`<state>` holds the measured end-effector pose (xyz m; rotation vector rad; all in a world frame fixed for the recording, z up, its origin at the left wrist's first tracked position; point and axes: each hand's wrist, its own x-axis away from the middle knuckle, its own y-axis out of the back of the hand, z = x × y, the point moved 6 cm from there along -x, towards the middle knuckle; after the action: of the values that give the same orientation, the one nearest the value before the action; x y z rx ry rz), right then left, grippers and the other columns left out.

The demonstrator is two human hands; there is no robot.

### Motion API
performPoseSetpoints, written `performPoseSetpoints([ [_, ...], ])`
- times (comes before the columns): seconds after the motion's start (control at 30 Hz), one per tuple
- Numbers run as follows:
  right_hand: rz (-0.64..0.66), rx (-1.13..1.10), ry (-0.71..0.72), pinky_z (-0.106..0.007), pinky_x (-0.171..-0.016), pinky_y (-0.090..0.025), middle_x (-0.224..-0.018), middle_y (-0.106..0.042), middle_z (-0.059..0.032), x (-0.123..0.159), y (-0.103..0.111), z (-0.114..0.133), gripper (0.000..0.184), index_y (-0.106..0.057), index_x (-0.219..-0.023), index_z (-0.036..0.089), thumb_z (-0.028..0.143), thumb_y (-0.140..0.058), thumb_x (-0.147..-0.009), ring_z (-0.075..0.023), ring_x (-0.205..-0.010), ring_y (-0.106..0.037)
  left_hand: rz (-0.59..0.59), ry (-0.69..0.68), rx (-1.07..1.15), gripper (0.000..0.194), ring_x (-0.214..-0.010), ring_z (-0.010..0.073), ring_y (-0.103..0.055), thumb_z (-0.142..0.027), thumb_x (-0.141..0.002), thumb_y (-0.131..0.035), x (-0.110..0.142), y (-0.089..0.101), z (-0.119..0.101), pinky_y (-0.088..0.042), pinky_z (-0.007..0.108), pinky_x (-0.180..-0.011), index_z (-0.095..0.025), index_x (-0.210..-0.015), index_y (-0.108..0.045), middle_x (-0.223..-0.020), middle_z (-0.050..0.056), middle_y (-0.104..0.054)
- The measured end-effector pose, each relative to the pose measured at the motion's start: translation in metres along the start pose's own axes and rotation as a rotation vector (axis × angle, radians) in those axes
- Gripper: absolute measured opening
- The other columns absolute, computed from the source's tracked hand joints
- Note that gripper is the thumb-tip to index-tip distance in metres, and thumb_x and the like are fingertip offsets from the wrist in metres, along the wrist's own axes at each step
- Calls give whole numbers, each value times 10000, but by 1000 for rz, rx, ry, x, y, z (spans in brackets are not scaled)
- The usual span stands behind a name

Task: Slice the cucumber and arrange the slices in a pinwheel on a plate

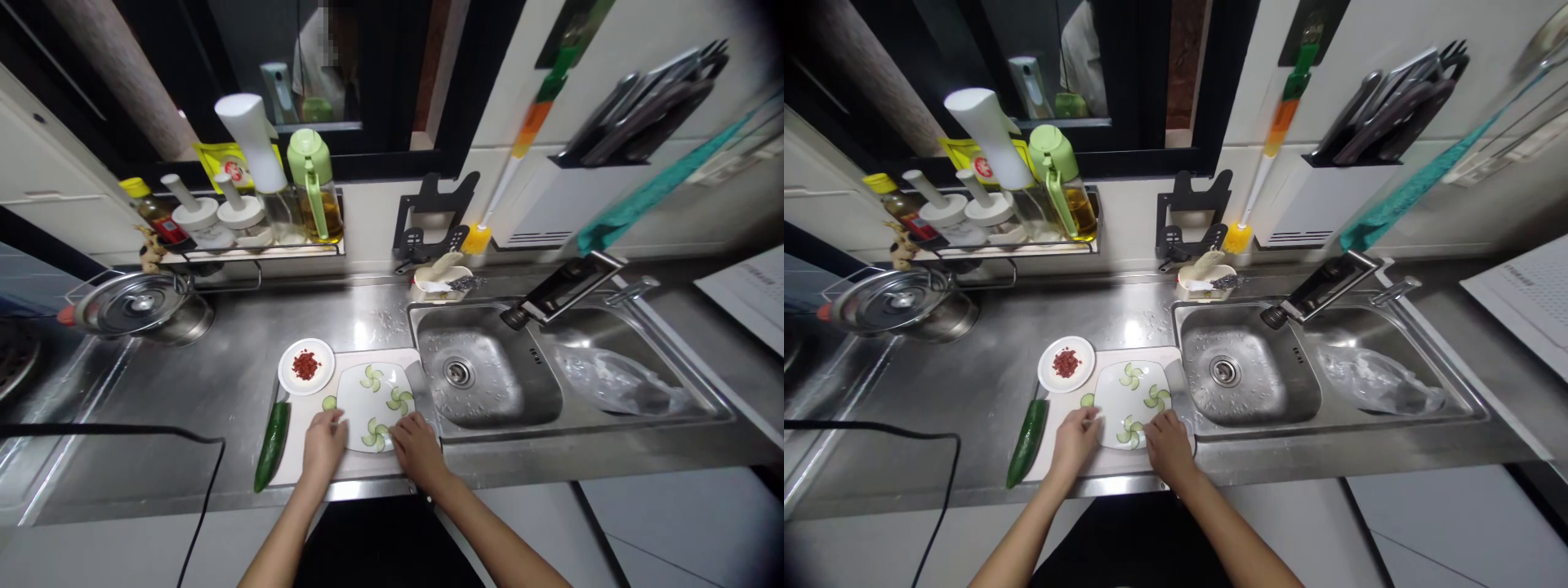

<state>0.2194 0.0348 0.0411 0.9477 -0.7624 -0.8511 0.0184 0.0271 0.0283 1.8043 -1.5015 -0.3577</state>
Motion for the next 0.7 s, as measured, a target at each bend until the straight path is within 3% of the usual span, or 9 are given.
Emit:
performPoseSetpoints([
  [0.13,-17,-27,-34,-305,-761,-340,-931,-610,-41,3,2,0,161,-625,-914,225,192,-471,-879,-206,-981,-452,-90,87,-134,325,-877,212,-600,-257,-792,-518,-21,16,23,-434,312,-827,-141,-1075,-628,-974,108,-647],
  [0.27,-3,-43,-37,-302,-737,-339,-936,-607,-39,6,1,3,177,-623,-912,238,205,-451,-889,-206,-980,-454,-112,99,-223,349,-930,230,-596,-264,-800,-508,-29,14,31,-426,315,-830,-136,-1107,-614,-1035,130,-639],
  [0.7,3,-78,-32,-309,-781,-354,-948,-614,-47,9,1,5,195,-638,-940,228,203,-453,-882,-205,-986,-461,-136,128,-49,171,-738,180,-601,-304,-773,-508,-29,18,28,-413,269,-702,-187,-825,-622,-803,47,-666],
])
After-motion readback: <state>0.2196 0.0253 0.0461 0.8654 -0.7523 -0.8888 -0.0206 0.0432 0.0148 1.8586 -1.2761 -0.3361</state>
